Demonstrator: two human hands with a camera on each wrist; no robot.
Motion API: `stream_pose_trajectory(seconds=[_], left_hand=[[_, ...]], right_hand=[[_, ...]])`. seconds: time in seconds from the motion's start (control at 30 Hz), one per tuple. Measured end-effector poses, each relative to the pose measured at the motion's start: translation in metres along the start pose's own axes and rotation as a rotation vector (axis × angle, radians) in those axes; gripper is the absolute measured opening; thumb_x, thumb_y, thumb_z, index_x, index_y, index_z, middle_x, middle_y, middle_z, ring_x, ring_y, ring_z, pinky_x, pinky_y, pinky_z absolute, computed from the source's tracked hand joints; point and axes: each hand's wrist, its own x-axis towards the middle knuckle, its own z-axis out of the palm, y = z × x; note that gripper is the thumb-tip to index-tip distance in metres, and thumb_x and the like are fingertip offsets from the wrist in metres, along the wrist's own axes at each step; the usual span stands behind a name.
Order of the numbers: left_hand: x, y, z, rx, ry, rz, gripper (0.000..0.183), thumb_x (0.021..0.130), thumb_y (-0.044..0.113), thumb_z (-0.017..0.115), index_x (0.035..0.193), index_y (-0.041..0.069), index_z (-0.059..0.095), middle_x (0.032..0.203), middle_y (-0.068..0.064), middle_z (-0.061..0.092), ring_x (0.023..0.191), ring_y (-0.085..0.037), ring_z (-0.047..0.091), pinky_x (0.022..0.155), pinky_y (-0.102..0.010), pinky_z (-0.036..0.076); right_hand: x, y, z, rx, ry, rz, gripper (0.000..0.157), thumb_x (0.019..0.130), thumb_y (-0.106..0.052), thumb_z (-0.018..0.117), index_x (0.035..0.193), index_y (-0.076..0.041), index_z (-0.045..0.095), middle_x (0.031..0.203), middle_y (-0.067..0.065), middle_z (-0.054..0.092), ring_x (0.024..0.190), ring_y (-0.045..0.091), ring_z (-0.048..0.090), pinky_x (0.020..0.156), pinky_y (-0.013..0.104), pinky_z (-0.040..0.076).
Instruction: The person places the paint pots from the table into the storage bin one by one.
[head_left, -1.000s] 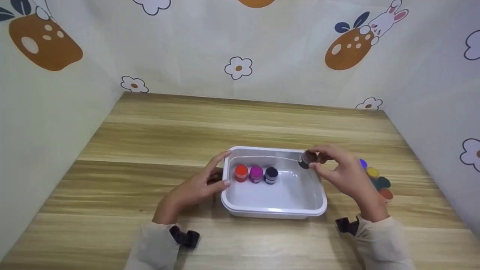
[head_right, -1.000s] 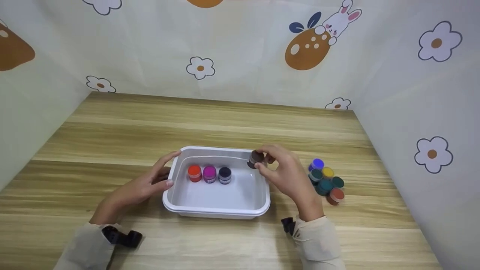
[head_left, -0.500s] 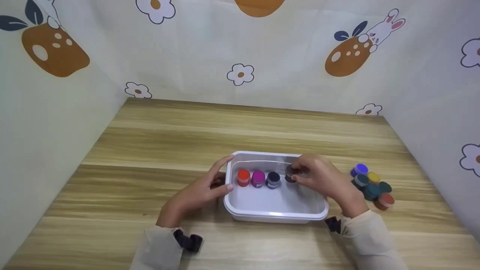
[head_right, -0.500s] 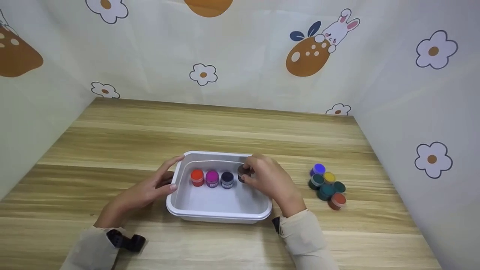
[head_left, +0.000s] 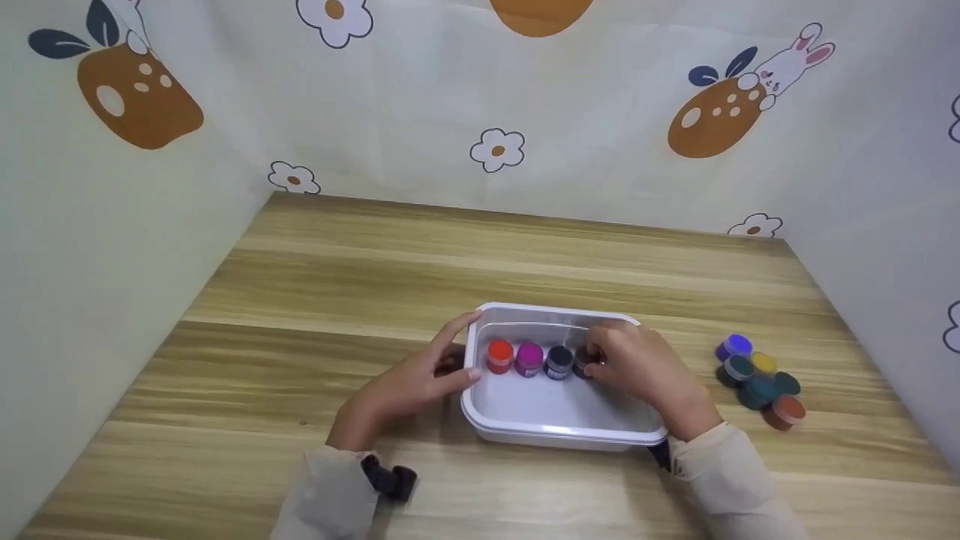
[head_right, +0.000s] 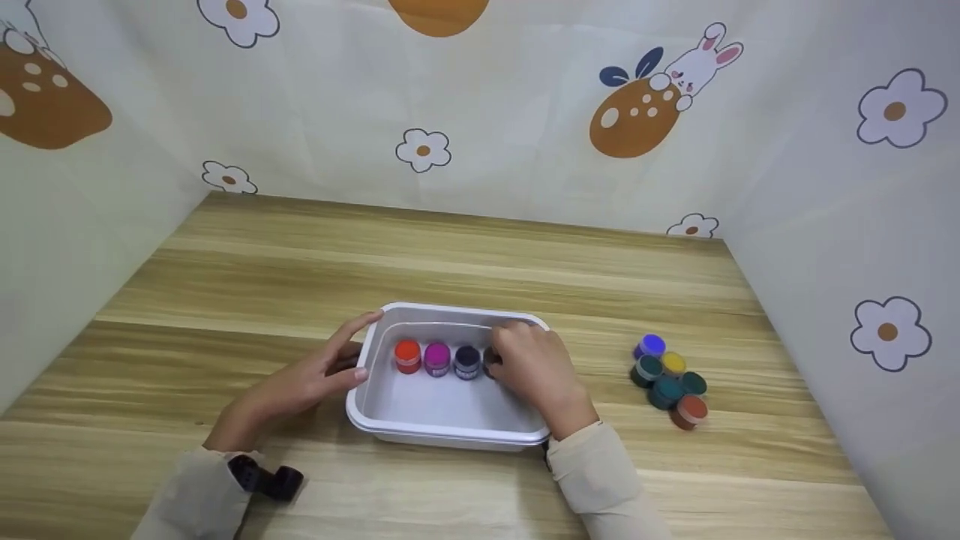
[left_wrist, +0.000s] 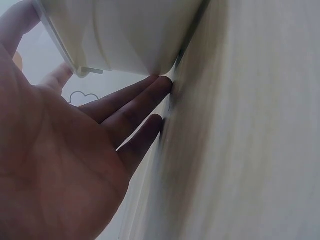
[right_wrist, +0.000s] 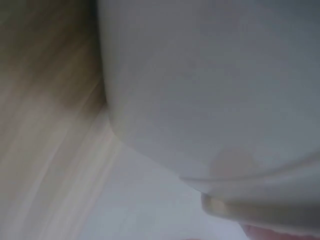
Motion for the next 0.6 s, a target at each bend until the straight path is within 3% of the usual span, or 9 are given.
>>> stream_pose_trajectory(seconds=[0.17,0.37,0.47,0.6], left_hand=[[0.000,0.000,0.001,-0.002,0.001,-0.009,0.075,0.096,0.040,0.062,0.156,0.043,0.015,0.151,-0.015,0.041,0.134,-0.031,0.047,0.108,-0.051,0.041],[0.001,-0.001,0.001,-0.024,-0.018,0.009,0.076,0.096,0.040,0.062,0.156,0.038,0.016,0.147,-0.016,0.046,0.134,-0.030,0.048,0.107,-0.048,0.042],[0.001,-0.001,0.001,-0.028,-0.013,-0.003,0.076,0.095,0.041,0.063,0.155,0.041,0.017,0.145,-0.015,0.047,0.133,-0.029,0.048,0.107,-0.048,0.042],[0.001,-0.002,0.001,-0.025,-0.006,-0.012,0.076,0.095,0.042,0.063,0.155,0.044,0.017,0.148,-0.015,0.045,0.135,-0.030,0.046,0.108,-0.050,0.041]], right_hand=[[-0.002,-0.003,-0.003,-0.013,-0.036,0.036,0.016,0.075,-0.012,0.082,0.084,-0.009,0.069,0.076,0.000,0.062,0.066,0.015,0.055,0.061,0.037,0.052],[-0.009,-0.002,-0.020,0.073,-0.069,0.073,0.023,0.086,-0.019,0.076,0.104,-0.005,0.071,0.091,0.005,0.069,0.079,0.018,0.063,0.070,0.039,0.056],[-0.014,0.007,-0.035,0.155,0.014,0.051,0.020,0.091,-0.019,0.071,0.105,-0.005,0.071,0.097,0.007,0.071,0.086,0.022,0.067,0.075,0.042,0.057],[-0.025,0.032,-0.052,0.228,0.223,0.026,0.011,0.094,-0.012,0.067,0.100,-0.003,0.071,0.095,0.008,0.071,0.089,0.021,0.066,0.078,0.041,0.057]])
